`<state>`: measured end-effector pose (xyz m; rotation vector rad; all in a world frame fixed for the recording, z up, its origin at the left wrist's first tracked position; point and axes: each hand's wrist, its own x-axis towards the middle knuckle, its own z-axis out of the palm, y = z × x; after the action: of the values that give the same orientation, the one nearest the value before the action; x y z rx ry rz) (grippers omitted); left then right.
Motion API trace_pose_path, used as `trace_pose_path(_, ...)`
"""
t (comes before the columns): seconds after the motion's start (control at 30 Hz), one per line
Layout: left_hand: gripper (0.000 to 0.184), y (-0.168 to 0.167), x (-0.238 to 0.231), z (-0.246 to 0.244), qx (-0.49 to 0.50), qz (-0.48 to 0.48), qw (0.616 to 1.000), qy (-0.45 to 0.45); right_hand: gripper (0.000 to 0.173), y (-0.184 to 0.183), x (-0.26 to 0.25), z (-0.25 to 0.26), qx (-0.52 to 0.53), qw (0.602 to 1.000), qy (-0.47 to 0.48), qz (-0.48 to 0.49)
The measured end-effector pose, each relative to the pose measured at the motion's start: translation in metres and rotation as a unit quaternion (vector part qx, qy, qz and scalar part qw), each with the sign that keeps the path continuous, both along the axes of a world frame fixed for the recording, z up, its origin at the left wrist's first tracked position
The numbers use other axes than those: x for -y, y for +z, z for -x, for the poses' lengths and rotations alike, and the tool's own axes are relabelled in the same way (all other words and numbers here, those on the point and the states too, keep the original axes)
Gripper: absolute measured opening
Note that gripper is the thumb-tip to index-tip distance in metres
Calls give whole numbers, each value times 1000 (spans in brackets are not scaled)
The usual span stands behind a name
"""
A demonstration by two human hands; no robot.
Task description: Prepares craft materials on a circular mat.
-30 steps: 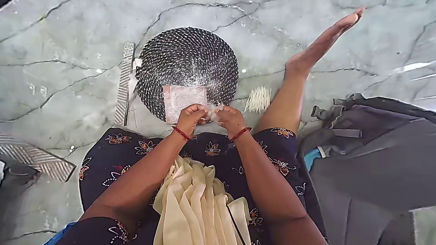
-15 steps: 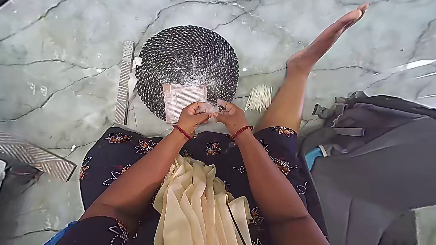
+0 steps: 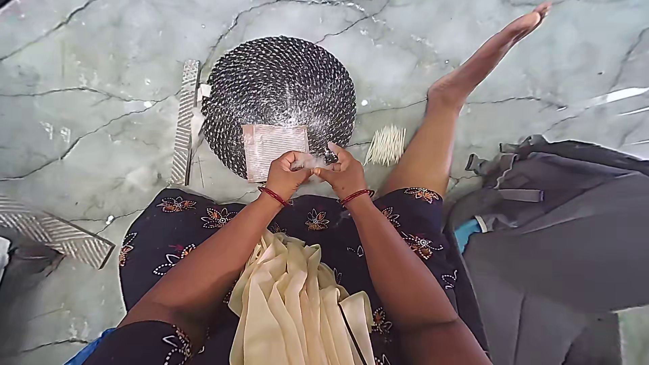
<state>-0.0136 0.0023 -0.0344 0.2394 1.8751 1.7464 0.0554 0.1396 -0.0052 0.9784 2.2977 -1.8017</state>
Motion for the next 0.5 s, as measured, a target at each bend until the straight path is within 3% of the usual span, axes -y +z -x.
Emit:
trace_pose_path(0.1,28,0,0,-2,-39,17,999,-8,80,3,1,0,7,1000,-1,5)
trace_pose_path(0.37,25,4,-2,-1,127,-57,989,47,56,-10,0,3,-27,990,-70,123)
trace_pose_path(0.5,28,5,-2,-2,91,-71,992,55,61,-8,1,2,-33,988,-67,132)
